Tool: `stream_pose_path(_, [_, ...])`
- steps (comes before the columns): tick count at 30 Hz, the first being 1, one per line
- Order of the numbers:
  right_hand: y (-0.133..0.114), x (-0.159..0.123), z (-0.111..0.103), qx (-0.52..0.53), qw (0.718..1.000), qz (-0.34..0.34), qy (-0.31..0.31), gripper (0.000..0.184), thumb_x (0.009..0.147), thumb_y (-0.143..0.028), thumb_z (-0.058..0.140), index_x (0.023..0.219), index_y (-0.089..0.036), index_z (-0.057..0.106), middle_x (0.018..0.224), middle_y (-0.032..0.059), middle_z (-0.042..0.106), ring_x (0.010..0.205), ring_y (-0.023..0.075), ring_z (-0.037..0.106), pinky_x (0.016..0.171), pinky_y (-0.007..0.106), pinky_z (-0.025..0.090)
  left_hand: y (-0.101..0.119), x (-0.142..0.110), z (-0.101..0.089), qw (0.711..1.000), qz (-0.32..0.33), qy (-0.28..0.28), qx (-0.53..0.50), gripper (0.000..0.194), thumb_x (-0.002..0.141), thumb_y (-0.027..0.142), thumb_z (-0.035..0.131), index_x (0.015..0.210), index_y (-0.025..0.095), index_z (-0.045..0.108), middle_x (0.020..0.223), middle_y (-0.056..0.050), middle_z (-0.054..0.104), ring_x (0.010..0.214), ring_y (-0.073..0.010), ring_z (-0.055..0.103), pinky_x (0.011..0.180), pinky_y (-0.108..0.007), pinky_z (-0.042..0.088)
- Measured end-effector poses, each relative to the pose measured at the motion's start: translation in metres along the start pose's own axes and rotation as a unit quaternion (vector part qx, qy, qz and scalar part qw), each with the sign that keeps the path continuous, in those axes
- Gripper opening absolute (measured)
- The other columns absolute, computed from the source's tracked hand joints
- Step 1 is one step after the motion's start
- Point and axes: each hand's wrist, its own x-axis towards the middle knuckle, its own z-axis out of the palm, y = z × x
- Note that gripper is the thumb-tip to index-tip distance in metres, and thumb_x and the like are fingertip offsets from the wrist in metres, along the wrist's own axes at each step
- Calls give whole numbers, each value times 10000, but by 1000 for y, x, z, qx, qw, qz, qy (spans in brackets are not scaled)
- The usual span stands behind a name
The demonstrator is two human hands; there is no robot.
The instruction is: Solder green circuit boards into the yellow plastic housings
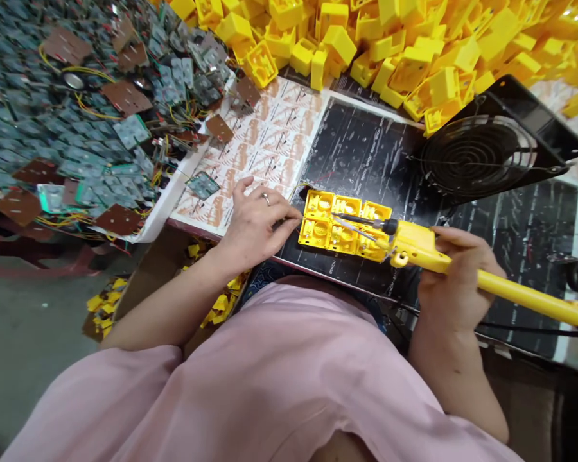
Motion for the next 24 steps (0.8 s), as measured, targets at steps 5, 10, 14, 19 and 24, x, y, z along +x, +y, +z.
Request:
stream_pose_path(5, [-14,-7,-5,-81,986,-82,-118,350,850,-244,863,1195,-281,818,831,8,807,579,154,697,484,252,535,2,3,-2,997,47,-25,63,247,998,327,589,893,274,807,855,-13,798,956,-252,723,1198,-651,375])
stream_pose_path(10, [-30,-7,-3,-95,946,-237,-200,370,835,-114,838,1178,-231,766,869,33,822,657,202,775,511,270,630,3,6,2,992,67,-22,108,248,975,297,568,852,246,778,778,-20,772,875,-243,714,1154,-622,431])
stream_pose_path(14, [-37,-2,3,-107,927,-271,-235,259,832,-78,849,990,-220,701,751,25,779,608,203,758,428,256,590,5,5,6,988,87,-4,130,290,993,285,521,830,226,754,776,-40,766,873,-255,716,1116,-619,460])
stream_pose_path(19, [-41,1,7,-115,915,-302,-242,248,857,-95,847,975,-213,663,736,23,766,607,201,763,430,252,601,5,4,7,989,89,17,119,251,990,269,541,836,230,735,797,-27,768,892,-258,719,1103,-614,475])
stream_pose_path(24, [-42,-2,8,-139,915,-287,-249,253,886,-87,808,1004,-248,652,758,21,772,610,205,762,424,272,603,3,2,12,984,107,31,136,234,996,257,537,824,229,694,790,-19,766,901,-253,729,1103,-601,488])
